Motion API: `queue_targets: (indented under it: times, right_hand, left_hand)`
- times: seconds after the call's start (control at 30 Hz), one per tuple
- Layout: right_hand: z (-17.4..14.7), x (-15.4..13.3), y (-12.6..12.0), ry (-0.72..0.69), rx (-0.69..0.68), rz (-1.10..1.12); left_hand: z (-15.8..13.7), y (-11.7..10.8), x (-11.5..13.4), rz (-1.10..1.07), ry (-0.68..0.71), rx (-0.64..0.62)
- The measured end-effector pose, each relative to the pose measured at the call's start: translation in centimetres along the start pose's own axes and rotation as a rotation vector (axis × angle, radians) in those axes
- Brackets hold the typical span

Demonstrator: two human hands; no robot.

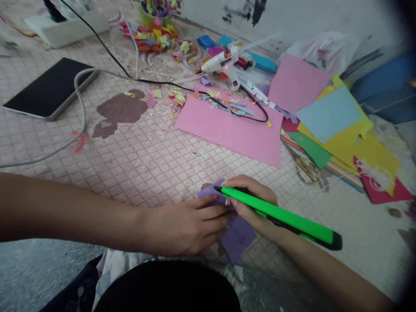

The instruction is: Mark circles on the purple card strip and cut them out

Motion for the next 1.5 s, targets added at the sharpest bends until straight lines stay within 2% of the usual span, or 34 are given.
queue_targets:
  times: [0.5,0.73,1.07,1.5]
  right_hand:
    - [0.3,-0.7,-0.1,0.014,-0.022,-0.038]
    - [0.0,-0.5,-0.4,-0.004,0.073,0.004]
    - [-0.3,0.3,-0.1,0.016,0.000,0.043]
    - [-0.1,0.0,-0.1,-0.005,-0.005,0.006]
  left_hand:
    - [0.0,0.0,0.0,-0.001,-0.012,-0.035]
    - [-0.1,0.4,-0.1,-0.029,-0.035,-0.031]
    - [0.0,0.4,0.0,-0.036,-0.051,-0.031]
    - [-0.1,0.1,0.0,-0.023,-0.046,-0.029]
Point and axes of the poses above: each hand's wrist, its own z-axis towards the middle knuckle, its own y-axis out of the palm, x = y × z, the point moved 2 cm from there along z, towards the middle knuckle, and after that the axes turned 2 degrees about y, right-handed, at the moved point
